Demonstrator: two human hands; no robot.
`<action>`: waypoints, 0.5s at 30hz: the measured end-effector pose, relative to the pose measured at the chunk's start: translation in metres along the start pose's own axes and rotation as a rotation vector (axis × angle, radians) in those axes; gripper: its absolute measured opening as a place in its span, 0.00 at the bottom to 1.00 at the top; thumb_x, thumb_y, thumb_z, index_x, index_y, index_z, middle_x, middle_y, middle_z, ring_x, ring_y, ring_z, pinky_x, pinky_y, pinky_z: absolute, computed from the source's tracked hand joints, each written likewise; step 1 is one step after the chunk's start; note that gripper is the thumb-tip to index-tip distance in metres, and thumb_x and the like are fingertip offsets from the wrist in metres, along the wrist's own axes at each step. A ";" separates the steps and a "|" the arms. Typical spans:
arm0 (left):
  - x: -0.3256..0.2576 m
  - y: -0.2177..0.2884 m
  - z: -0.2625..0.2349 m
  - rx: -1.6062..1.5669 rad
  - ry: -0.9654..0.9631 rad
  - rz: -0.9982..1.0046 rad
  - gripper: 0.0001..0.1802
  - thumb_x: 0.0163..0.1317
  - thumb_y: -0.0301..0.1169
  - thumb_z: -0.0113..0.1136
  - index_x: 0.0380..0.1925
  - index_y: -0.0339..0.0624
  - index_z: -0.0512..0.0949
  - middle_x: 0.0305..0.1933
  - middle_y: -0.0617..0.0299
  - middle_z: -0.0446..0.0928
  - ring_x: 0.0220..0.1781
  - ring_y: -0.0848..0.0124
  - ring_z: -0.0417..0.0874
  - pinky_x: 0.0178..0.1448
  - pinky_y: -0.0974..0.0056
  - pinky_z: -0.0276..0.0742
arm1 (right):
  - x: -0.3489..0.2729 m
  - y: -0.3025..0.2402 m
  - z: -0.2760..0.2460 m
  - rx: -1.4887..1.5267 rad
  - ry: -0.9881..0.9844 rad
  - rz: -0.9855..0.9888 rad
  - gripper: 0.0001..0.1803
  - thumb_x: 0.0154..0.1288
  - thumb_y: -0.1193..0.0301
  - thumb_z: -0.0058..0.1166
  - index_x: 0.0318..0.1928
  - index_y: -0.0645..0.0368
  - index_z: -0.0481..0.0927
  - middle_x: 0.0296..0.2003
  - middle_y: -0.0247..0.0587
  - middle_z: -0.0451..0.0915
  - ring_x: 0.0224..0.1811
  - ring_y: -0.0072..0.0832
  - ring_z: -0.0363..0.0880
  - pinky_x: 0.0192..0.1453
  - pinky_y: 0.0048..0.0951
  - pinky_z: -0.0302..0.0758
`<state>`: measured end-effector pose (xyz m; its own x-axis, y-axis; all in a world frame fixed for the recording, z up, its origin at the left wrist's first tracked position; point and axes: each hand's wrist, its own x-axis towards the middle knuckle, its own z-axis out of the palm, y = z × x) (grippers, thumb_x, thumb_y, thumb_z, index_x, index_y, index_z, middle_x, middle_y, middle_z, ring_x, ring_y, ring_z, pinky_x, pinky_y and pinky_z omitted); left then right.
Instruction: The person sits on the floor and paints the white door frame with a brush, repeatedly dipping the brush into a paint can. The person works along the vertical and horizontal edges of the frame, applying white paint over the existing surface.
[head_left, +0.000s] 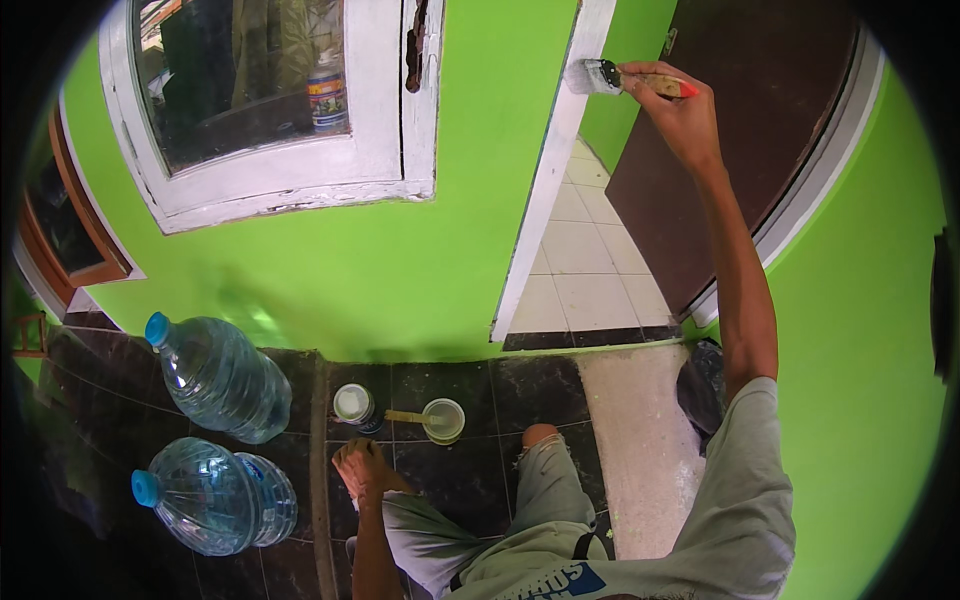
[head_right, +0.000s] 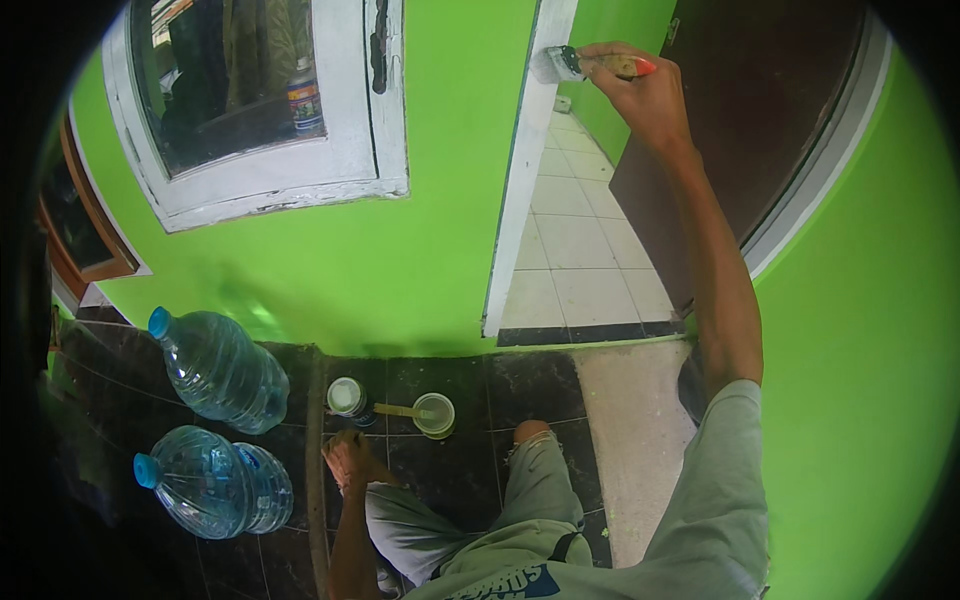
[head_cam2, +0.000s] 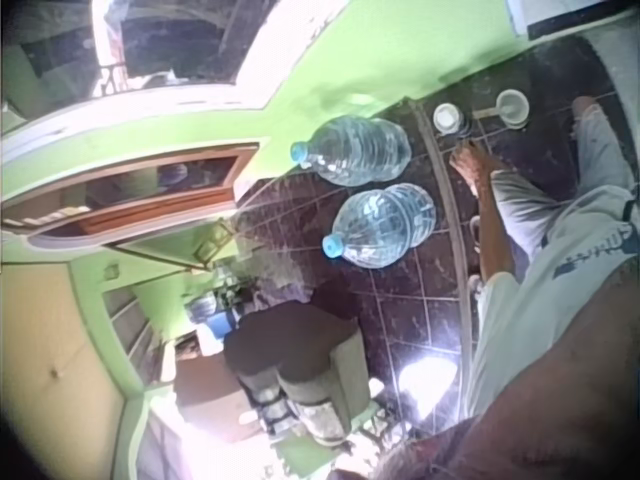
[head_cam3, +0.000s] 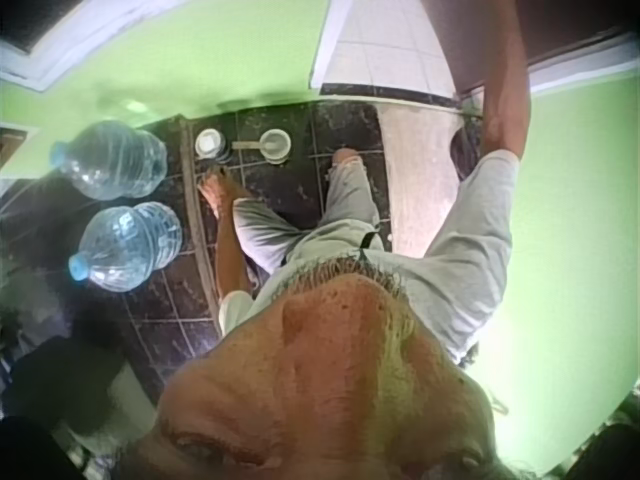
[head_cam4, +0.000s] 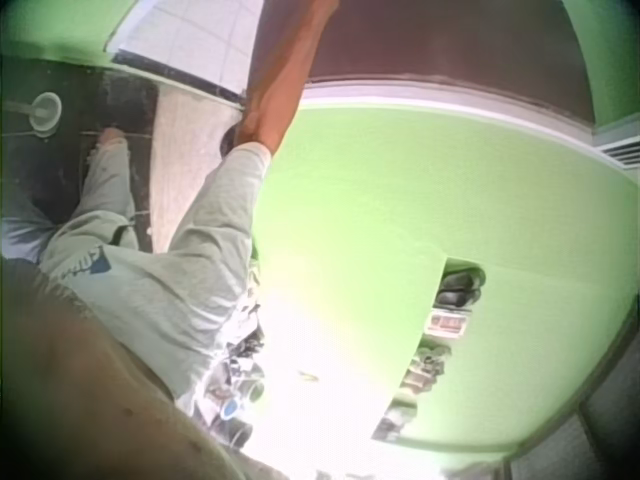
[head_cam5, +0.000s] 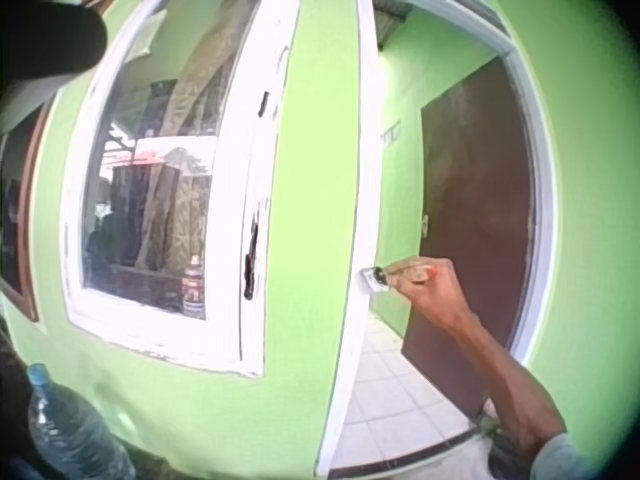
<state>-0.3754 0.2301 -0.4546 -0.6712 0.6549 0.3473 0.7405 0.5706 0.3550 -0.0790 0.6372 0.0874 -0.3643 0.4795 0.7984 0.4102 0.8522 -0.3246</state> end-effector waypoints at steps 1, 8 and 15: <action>-0.001 -0.002 0.001 -0.004 0.004 -0.001 0.07 0.59 0.33 0.68 0.33 0.43 0.87 0.39 0.57 0.87 0.49 0.58 0.85 0.66 0.53 0.72 | 0.001 -0.003 0.000 -0.003 0.000 0.002 0.13 0.72 0.70 0.66 0.51 0.66 0.90 0.43 0.34 0.91 0.43 0.16 0.83 0.51 0.22 0.80; 0.000 -0.003 0.008 0.007 0.006 0.013 0.07 0.59 0.34 0.67 0.32 0.43 0.87 0.38 0.57 0.86 0.48 0.58 0.85 0.64 0.53 0.72 | 0.016 -0.006 -0.008 0.008 0.034 -0.054 0.14 0.70 0.68 0.67 0.51 0.62 0.90 0.39 0.34 0.90 0.39 0.16 0.84 0.48 0.22 0.80; 0.001 -0.003 0.008 0.003 0.014 -0.001 0.06 0.59 0.33 0.66 0.29 0.42 0.86 0.36 0.55 0.86 0.46 0.57 0.85 0.62 0.52 0.73 | 0.029 -0.006 -0.011 0.001 0.080 -0.095 0.15 0.68 0.64 0.67 0.51 0.56 0.92 0.33 0.35 0.90 0.34 0.17 0.84 0.43 0.25 0.81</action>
<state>-0.3777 0.2328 -0.4618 -0.6726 0.6473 0.3586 0.7397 0.5731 0.3528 -0.0831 0.6441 0.1180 -0.3335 0.3782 0.8635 0.3762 0.8933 -0.2460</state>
